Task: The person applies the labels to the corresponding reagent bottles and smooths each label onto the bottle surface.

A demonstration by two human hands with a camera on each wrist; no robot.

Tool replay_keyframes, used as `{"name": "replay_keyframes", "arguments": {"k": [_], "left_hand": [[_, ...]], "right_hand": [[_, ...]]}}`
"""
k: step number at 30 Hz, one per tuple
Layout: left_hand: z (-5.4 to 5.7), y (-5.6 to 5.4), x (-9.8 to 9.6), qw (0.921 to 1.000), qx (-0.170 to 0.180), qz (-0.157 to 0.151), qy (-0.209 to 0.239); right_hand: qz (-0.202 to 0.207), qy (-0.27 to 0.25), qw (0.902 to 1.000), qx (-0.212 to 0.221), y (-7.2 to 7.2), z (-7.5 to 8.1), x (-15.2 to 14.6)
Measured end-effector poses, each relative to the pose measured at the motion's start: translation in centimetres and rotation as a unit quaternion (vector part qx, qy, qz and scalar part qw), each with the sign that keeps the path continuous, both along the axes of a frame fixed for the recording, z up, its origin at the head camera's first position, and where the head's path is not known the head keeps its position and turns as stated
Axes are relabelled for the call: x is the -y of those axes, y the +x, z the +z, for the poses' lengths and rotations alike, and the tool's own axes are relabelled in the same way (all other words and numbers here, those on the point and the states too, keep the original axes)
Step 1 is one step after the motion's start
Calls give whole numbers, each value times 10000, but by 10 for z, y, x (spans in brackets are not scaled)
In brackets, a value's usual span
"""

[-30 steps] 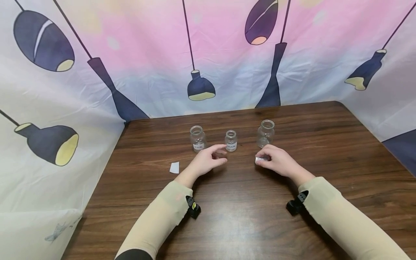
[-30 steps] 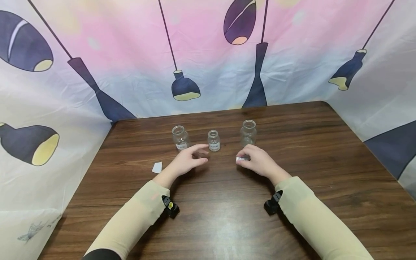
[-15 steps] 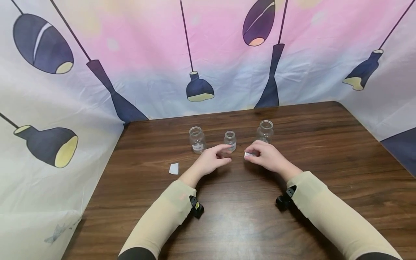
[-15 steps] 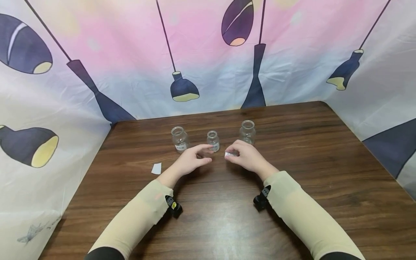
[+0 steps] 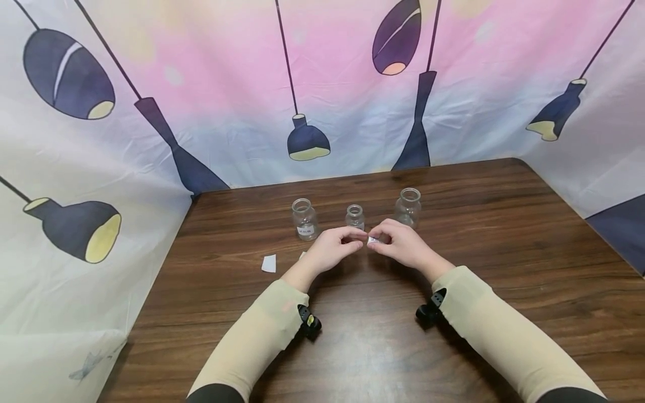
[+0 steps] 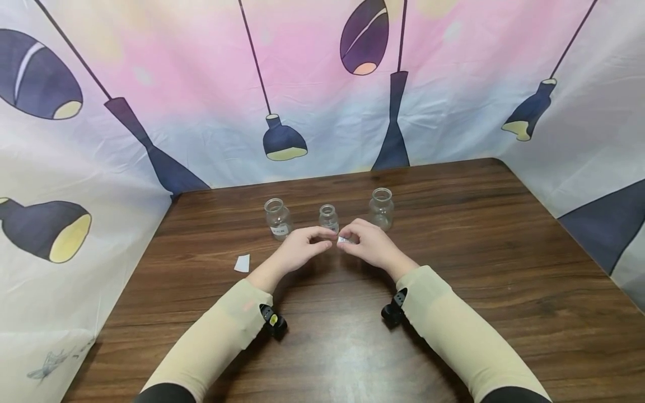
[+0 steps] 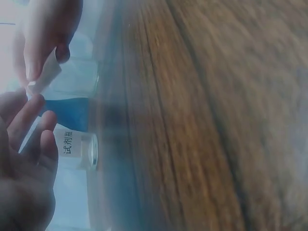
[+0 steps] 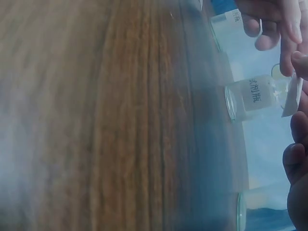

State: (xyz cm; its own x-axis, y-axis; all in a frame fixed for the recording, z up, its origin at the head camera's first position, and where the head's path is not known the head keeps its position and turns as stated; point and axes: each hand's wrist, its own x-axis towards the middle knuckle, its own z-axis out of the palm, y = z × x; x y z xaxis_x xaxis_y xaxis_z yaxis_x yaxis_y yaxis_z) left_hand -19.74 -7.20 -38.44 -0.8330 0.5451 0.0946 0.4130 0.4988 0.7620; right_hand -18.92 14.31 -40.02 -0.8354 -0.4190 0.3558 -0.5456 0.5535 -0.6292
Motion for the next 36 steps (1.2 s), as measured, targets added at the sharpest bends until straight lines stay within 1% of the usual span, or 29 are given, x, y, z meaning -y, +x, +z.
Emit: {"name": "replay_keyframes", "arguments": {"k": [6, 12, 17, 20, 23, 27, 32, 36], "left_hand": [[-2, -1, -4, 9999, -13, 63, 89], [-4, -1, -6, 9997, -131, 169, 132], [-3, 0, -6, 9996, -184, 177, 89], [-3, 0, -6, 9997, -126, 172, 137], [-4, -1, -5, 9994, 2, 194, 282], [-4, -3, -5, 9987, 143, 248, 417], [-3, -2, -5, 9990, 193, 280, 302], [-4, 0, -7, 9994, 75, 279, 169]], "right_hand": [[-94, -31, 9998, -170, 0, -1, 4], [-188, -79, 9997, -168, 0, -2, 5], [-172, -236, 9994, -201, -1, -4, 8], [-190, -385, 9990, -159, -1, -4, 9], [-245, -510, 9983, -123, 0, -4, 10], [-207, -578, 9978, -230, 1, -4, 12], [-136, -557, 9977, -349, 2, -4, 14], [-117, -541, 9978, -370, 3, -4, 16]]}}
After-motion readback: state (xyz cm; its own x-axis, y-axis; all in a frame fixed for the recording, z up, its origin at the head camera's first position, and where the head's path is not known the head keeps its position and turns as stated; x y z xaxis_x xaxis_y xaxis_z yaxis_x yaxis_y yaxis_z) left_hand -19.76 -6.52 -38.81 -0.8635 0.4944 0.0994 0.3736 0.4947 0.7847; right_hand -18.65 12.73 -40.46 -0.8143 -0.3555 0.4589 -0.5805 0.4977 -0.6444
